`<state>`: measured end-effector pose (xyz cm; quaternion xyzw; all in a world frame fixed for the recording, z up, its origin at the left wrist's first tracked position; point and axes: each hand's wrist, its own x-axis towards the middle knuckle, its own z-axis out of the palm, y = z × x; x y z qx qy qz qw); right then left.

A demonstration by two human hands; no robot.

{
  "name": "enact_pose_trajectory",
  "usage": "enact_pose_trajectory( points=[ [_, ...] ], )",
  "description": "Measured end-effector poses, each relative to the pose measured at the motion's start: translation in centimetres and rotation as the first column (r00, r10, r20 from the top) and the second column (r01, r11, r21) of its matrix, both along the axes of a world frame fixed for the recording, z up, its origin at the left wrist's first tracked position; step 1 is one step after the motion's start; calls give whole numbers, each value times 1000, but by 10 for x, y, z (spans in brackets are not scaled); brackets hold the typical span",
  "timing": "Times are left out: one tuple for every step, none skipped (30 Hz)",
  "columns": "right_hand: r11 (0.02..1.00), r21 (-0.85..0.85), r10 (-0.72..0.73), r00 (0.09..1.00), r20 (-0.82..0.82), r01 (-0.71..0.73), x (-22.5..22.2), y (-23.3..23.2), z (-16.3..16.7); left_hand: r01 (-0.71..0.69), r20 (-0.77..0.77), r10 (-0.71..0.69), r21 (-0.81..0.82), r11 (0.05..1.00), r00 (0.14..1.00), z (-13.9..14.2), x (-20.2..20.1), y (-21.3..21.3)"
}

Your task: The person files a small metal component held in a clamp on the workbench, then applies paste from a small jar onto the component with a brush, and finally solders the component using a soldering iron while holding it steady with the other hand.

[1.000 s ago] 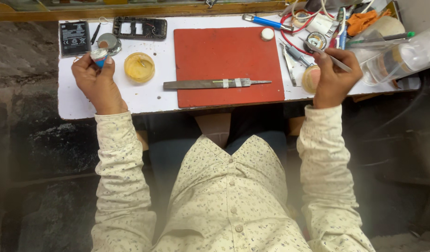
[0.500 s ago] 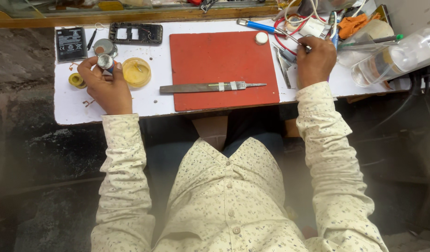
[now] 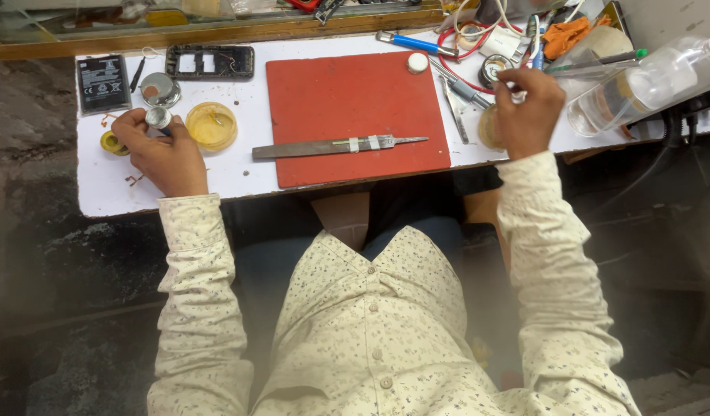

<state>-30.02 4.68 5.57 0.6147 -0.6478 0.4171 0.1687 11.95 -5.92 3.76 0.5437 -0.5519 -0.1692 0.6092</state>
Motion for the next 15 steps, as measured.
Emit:
enact_pose_trajectory(
  points=[
    [1000, 6, 15, 997, 82, -16, -6, 9, -1, -21, 14, 21, 17, 1000, 1000, -1, 0, 0],
    [1000, 13, 20, 993, 113, -21, -13, 18, -3, -32, 33, 31, 11, 999, 999, -2, 1, -1],
    [999, 20, 24, 989, 145, -27, -19, 27, -4, -42, 53, 41, 5, 999, 998, -4, 2, -1],
    [999, 28, 27, 984, 176, -32, -24, 37, -5, -51, 73, 51, 0, 999, 996, -5, 2, -1],
    [999, 21, 21, 981, 193, -26, -30, 48, -7, -35, 46, 36, -5, 999, 998, -7, 3, -2],
    [1000, 13, 16, 978, 209, -19, -37, 60, -7, -20, 17, 20, -10, 1000, 1000, -8, 3, -2],
    [1000, 2, 12, 974, 224, -13, -41, 69, -9, -5, -12, 5, -18, 1000, 1000, -9, 3, -3],
    [1000, -14, 4, 929, 369, 1, -44, 78, -12, -12, 8, 13, -60, 998, 1000, -10, 4, -4],
    [999, -29, -4, 863, 506, 22, -47, 89, -14, -14, 29, 17, -102, 995, 999, -11, 5, -4],
    [998, -42, -12, 777, 630, 50, -52, 98, -15, -8, 47, 15, -145, 989, 999, -12, 6, -5],
    [993, -102, 25, 764, 644, 54, -58, 105, -16, -49, 72, 57, -110, 993, 996, -13, 7, -5],
    [985, -162, 61, 753, 655, 62, -66, 113, -14, -87, 99, 95, -76, 993, 991, -14, 9, -5],
    [972, -222, 96, 743, 662, 72, -73, 120, -13, -124, 127, 129, -44, 991, 983, -15, 10, -5],
    [957, -266, 117, 692, 712, 112, -81, 127, -11, -119, 199, 139, -110, 987, 970, -17, 12, -5],
    [938, -309, 141, 642, 754, 157, -90, 135, -7, -105, 265, 149, -175, 979, 953, -19, 15, -6]
  ],
)
